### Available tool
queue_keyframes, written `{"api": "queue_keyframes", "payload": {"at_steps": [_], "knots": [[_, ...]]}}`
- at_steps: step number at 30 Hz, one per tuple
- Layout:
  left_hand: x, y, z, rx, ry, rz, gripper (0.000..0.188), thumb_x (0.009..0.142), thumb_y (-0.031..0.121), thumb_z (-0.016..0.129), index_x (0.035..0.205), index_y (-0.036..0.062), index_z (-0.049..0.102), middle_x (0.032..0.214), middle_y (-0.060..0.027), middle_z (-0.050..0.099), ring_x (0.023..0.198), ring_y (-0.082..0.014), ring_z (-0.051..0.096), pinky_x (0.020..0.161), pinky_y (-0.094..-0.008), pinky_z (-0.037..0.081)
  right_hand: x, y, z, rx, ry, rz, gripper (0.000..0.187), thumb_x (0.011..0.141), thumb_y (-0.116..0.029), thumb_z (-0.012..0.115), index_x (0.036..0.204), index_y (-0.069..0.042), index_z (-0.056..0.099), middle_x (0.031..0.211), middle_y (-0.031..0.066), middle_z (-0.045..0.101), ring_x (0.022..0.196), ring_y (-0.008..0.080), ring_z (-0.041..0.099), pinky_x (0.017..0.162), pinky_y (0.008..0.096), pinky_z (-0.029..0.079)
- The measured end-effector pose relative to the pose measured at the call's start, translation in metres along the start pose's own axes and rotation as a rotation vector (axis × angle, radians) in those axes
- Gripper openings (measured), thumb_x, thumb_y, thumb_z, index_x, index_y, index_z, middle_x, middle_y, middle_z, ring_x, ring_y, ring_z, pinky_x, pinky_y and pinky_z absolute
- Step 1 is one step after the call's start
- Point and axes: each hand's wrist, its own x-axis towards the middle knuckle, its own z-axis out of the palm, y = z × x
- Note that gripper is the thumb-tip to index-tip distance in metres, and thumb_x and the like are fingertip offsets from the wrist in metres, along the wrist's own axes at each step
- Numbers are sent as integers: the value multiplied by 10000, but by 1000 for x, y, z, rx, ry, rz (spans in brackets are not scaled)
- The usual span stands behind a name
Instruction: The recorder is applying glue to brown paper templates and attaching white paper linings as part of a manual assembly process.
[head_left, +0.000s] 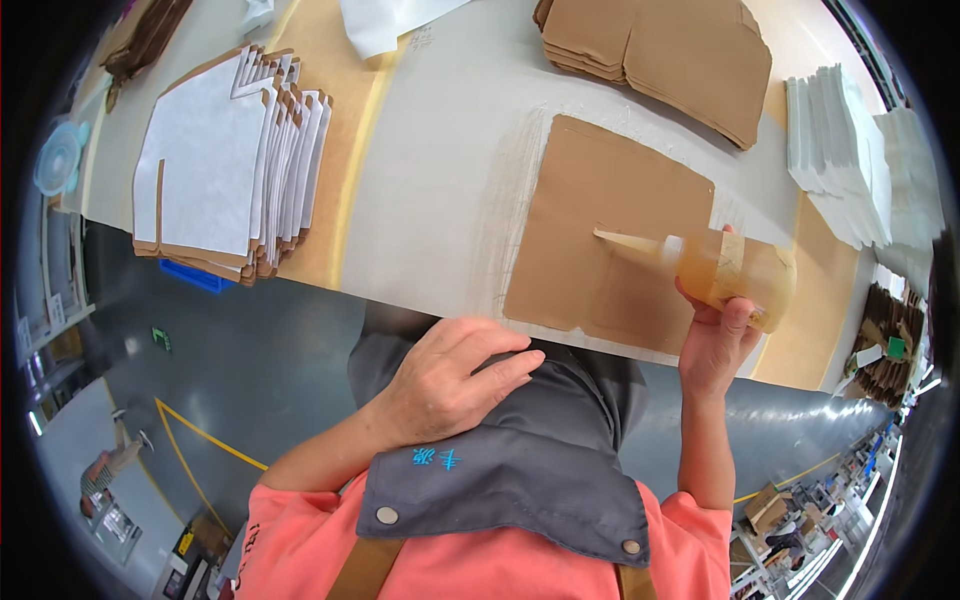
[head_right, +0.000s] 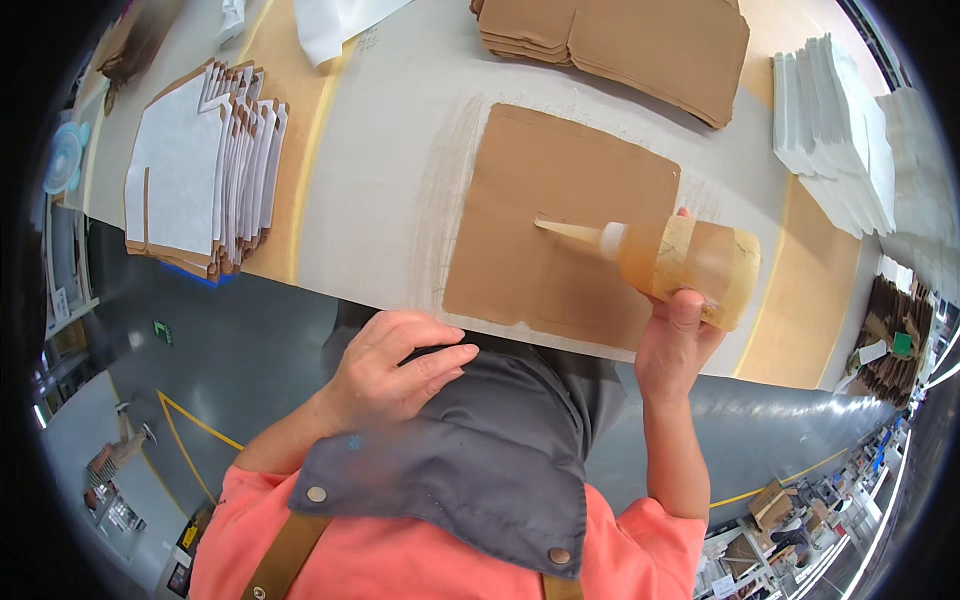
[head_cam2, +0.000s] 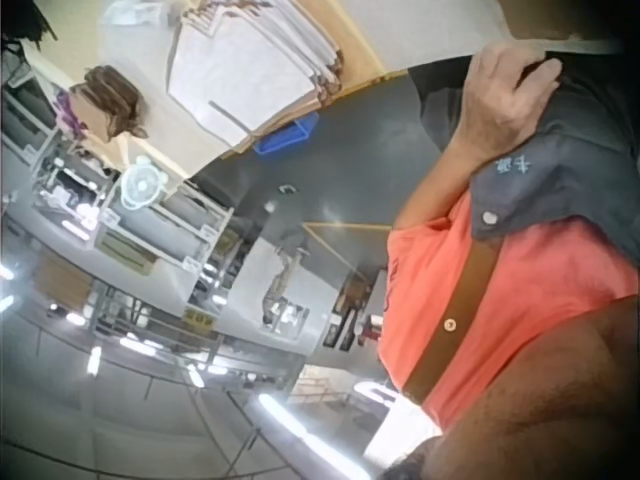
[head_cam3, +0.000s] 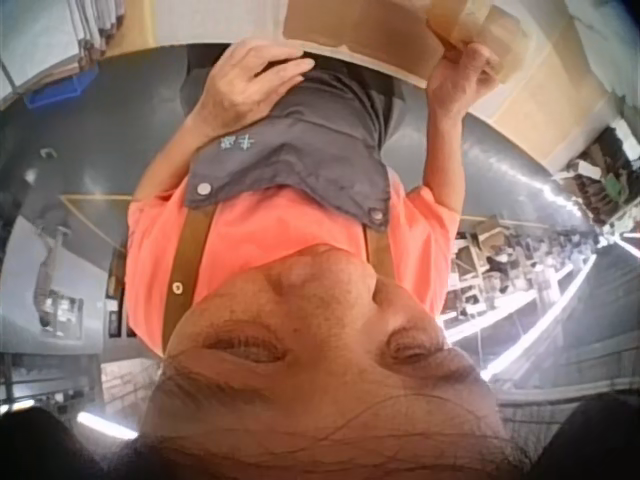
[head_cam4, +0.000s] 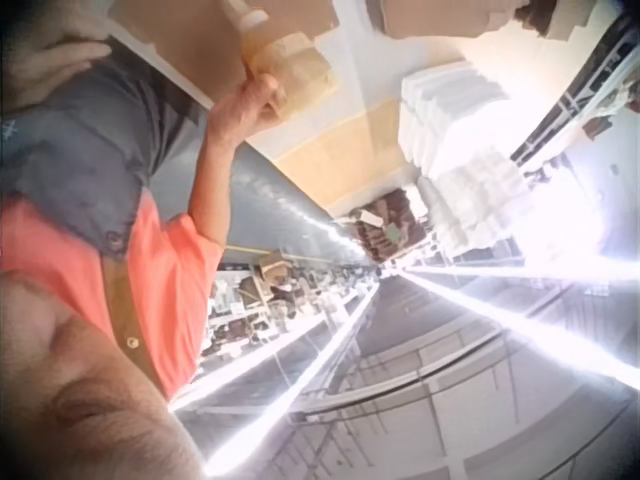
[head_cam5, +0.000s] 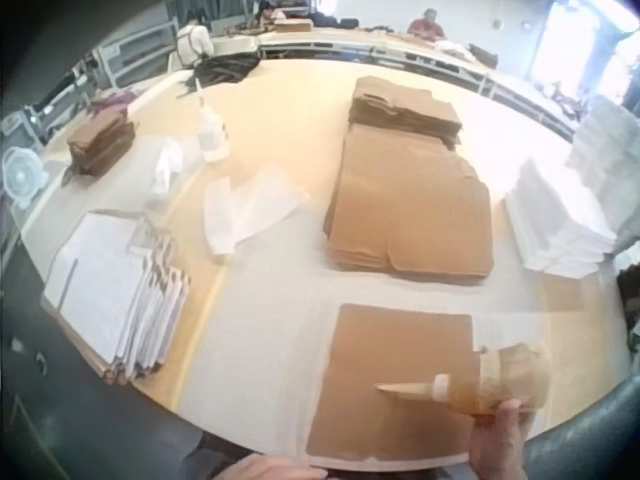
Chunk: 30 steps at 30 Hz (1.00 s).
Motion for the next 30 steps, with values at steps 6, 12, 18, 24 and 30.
{"api": "queue_keyframes", "payload": {"at_steps": [6,12,18,24,30], "knots": [[-7,1,2,-77,-79,-10,349,738,33,798,1073,86,717,912,-20,671,785,-201,619,662,-319,494,-19,6,-14,-98,-8,-11,822,915,-544,637,1504,-83,297,1488,212,440,1291,287,538,889,412,594],[-10,6,1,-54,-82,19,347,738,38,802,1071,77,713,902,-18,668,770,-195,620,650,-318,489,-44,-1,-13,-44,14,42,909,833,-547,744,1480,-56,337,1460,233,461,1372,321,447,1113,477,409],[-15,10,2,-38,-60,44,246,782,92,788,1013,55,716,846,-20,626,766,-184,600,652,-316,478,-66,2,-19,-111,-40,15,927,845,-589,703,1501,-72,302,1493,225,425,1389,316,427,1116,475,423],[-13,11,1,-35,-71,41,248,781,94,787,1013,47,715,849,-25,626,774,-190,603,658,-322,483,-67,17,10,-21,26,43,961,780,-599,767,1454,-36,379,1438,202,492,1340,293,476,1107,463,412],[-17,9,-6,-48,-22,37,333,734,38,807,1054,72,720,860,-14,657,754,-190,619,625,-317,478,-64,8,39,162,8,178,842,891,-600,632,1500,-107,325,1491,172,445,1311,280,519,969,406,552]]}}
